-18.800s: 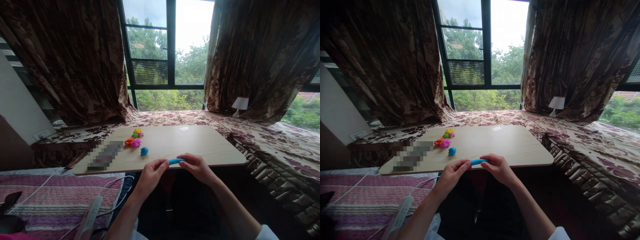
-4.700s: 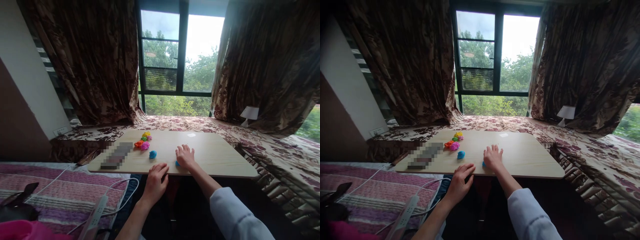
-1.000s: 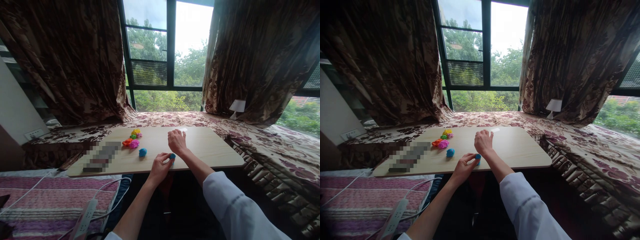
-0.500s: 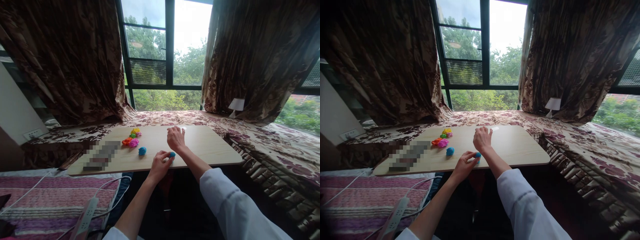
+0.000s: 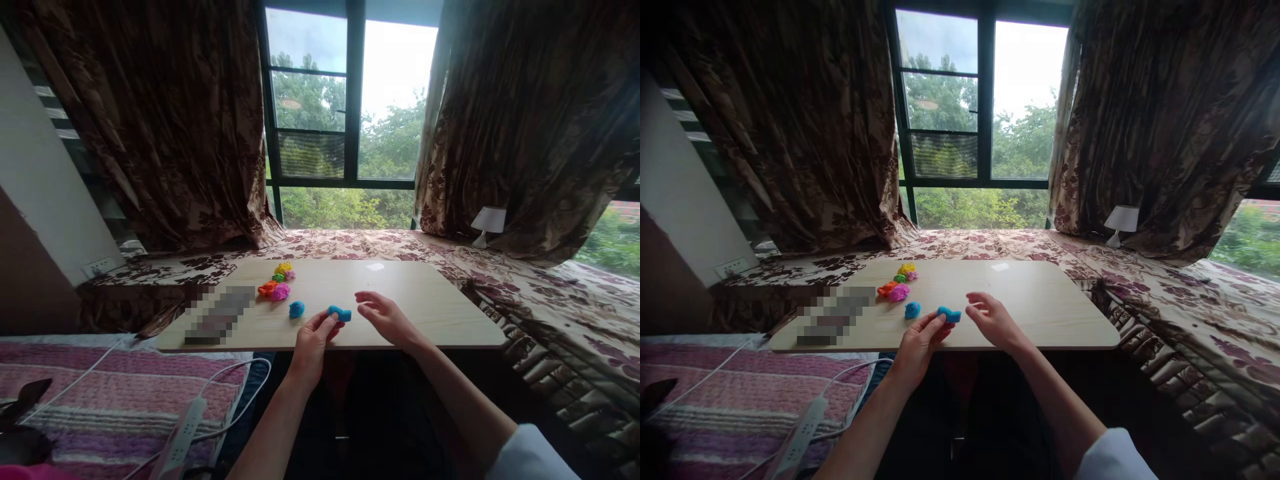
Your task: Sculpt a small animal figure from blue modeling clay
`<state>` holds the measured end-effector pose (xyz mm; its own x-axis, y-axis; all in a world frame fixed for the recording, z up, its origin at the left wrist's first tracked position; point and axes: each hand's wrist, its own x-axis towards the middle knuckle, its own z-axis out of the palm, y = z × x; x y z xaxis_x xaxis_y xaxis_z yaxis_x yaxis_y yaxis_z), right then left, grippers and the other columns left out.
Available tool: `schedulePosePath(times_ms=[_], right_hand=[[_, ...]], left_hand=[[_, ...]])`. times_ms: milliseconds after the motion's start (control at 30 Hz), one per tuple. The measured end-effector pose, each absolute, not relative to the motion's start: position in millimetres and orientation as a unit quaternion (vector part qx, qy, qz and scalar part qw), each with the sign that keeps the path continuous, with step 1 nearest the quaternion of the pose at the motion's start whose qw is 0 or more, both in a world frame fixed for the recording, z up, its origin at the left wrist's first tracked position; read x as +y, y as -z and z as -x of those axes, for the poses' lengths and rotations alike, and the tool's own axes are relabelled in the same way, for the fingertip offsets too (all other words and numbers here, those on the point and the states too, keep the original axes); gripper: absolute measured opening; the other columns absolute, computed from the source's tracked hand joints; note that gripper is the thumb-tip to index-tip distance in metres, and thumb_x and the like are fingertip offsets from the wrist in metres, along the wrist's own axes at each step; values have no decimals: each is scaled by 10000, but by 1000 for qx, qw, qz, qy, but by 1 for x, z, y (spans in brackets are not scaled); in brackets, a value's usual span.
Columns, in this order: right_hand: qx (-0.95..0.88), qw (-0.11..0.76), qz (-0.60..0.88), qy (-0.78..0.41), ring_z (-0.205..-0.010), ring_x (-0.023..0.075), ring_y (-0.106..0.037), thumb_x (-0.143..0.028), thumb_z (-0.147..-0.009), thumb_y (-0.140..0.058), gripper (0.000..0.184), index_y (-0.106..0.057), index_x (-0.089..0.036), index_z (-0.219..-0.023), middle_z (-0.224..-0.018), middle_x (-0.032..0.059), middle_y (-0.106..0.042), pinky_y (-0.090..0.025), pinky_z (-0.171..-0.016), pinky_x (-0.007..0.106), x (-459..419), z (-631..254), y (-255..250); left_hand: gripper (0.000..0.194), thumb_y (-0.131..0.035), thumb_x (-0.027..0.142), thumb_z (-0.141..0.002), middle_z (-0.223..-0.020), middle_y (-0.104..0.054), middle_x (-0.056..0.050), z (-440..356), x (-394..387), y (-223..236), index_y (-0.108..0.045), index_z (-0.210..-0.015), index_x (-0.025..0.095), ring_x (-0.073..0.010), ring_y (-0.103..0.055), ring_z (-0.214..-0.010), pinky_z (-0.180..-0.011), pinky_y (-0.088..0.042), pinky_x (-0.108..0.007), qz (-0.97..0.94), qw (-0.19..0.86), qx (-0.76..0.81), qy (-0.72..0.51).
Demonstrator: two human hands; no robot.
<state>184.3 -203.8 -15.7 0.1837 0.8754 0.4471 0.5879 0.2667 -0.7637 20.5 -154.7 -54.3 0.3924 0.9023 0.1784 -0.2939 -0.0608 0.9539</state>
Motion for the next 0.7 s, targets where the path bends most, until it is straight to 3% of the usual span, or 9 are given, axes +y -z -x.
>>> schedulePosePath(times_ms=[133,267,533,700], right_hand=[[-618,543,537,-184,-897,175,-650,-322,-833,-569,329,-576,-191,-1135,-1092,80,-638,-550,-738,295,-228,-164,38],[-609,579,511,-178,-868,158,-627,-279,-827,-585,243,-622,-199,-1053,-1044,60,-610,-540,-752,296,-234,-153,33],[-655,566,476,-152,-852,148,-589,-137,-784,-624,328,-607,-222,-1101,-1034,41,-579,-512,-759,309,-258,-147,7],[-670,561,463,-151,-847,151,-572,-132,-801,-621,237,-629,-200,-1027,-938,32,-583,-490,-771,309,-277,-141,-9]], left_hand=[[341,-654,350,-746,-991,-708,-98,-19,-170,47,-643,-1029,159,-194,-662,-889,-852,-476,-346,-509,684,249,-459],[460,-643,306,-773,-966,-706,-46,-11,-180,38,-539,-1216,230,-161,-661,-864,-877,-463,-336,-508,691,235,-457],[340,-649,320,-769,-945,-710,-23,3,-196,23,-627,-1088,204,-155,-642,-901,-863,-465,-259,-585,593,284,-476],[333,-634,271,-787,-1100,-651,10,18,-216,8,-593,-1118,278,-153,-601,-1015,-927,-441,-265,-706,456,267,-472]])
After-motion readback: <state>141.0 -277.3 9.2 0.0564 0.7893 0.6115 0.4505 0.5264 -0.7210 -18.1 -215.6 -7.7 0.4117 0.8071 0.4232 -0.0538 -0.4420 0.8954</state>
